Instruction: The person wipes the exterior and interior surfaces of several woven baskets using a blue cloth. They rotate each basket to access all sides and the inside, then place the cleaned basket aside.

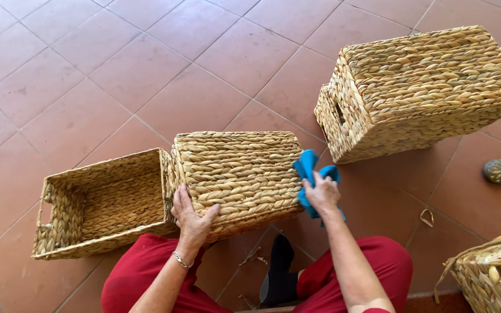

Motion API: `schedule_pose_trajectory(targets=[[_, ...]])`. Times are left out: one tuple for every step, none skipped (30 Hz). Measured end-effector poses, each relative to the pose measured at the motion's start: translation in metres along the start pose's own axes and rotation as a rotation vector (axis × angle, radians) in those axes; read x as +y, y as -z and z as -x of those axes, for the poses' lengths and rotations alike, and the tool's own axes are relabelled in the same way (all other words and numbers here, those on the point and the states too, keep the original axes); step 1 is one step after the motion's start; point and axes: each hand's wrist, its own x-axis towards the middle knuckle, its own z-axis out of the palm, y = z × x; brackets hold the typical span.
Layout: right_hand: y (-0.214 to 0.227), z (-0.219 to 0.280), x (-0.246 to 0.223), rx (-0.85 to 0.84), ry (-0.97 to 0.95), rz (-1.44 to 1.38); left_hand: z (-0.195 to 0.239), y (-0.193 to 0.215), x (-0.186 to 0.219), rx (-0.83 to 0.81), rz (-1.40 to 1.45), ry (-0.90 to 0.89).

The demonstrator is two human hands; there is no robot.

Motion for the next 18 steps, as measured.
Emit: schedule_pose_trajectory(targets=[[0.006,0.009,-0.023,-0.033,0.076,0.028,0.002,-0.001,-0.003,-0.008,0.005,-0.037],[0.015,0.014,-0.046,-0.059,0.152,0.058,0.001,-0.004,-0.005,-0.014,0.015,-0.078],[0.024,0.019,-0.072,-0.089,0.237,0.044,-0.002,-0.006,-0.007,0.010,0.021,-0.145],[0.033,0.033,-0.095,-0.128,0.317,0.033,0.000,-0.008,-0.011,0.026,0.026,-0.206],[0.042,0.046,-0.121,-0.075,0.413,-0.130,0.000,-0.011,-0.015,0.042,0.031,-0.267],[0.050,0.061,-0.145,-0.002,0.564,-0.298,0.001,-0.014,-0.020,0.025,0.046,-0.279],[0.058,0.076,-0.166,0.003,0.693,-0.431,0.002,-0.016,-0.025,0.007,0.060,-0.291],[0.064,0.088,-0.188,0.020,0.805,-0.523,0.001,-0.017,-0.029,-0.006,0.073,-0.306],[0.068,0.097,-0.204,0.038,0.917,-0.616,0.000,-0.017,-0.032,0.007,-0.116,-0.453],[0.070,0.098,-0.216,0.141,0.979,-0.564,-0.003,-0.017,-0.033,0.020,-0.302,-0.600],[0.068,0.094,-0.224,0.243,1.039,-0.509,-0.007,-0.016,-0.034,0.032,-0.490,-0.744],[0.062,0.092,-0.223,0.341,1.094,-0.451,-0.005,-0.015,-0.035,-0.073,-0.171,-0.529],[0.053,0.085,-0.214,0.280,1.037,-0.403,-0.003,-0.014,-0.036,-0.176,0.143,-0.305],[0.042,0.068,-0.199,0.220,0.985,-0.353,-0.003,-0.011,-0.036,-0.273,0.455,-0.074],[0.029,0.050,-0.181,0.161,0.932,-0.302,0.000,-0.008,-0.036,-0.205,0.362,-0.142],[0.016,0.033,-0.156,0.193,0.797,-0.247,0.000,-0.006,-0.035,-0.134,0.271,-0.215],[0.004,0.013,-0.126,0.178,0.708,-0.192,0.000,-0.005,-0.032,-0.063,0.178,-0.286],[-0.006,-0.004,-0.094,0.150,0.552,-0.205,0.001,-0.005,-0.030,-0.061,0.166,-0.284]])
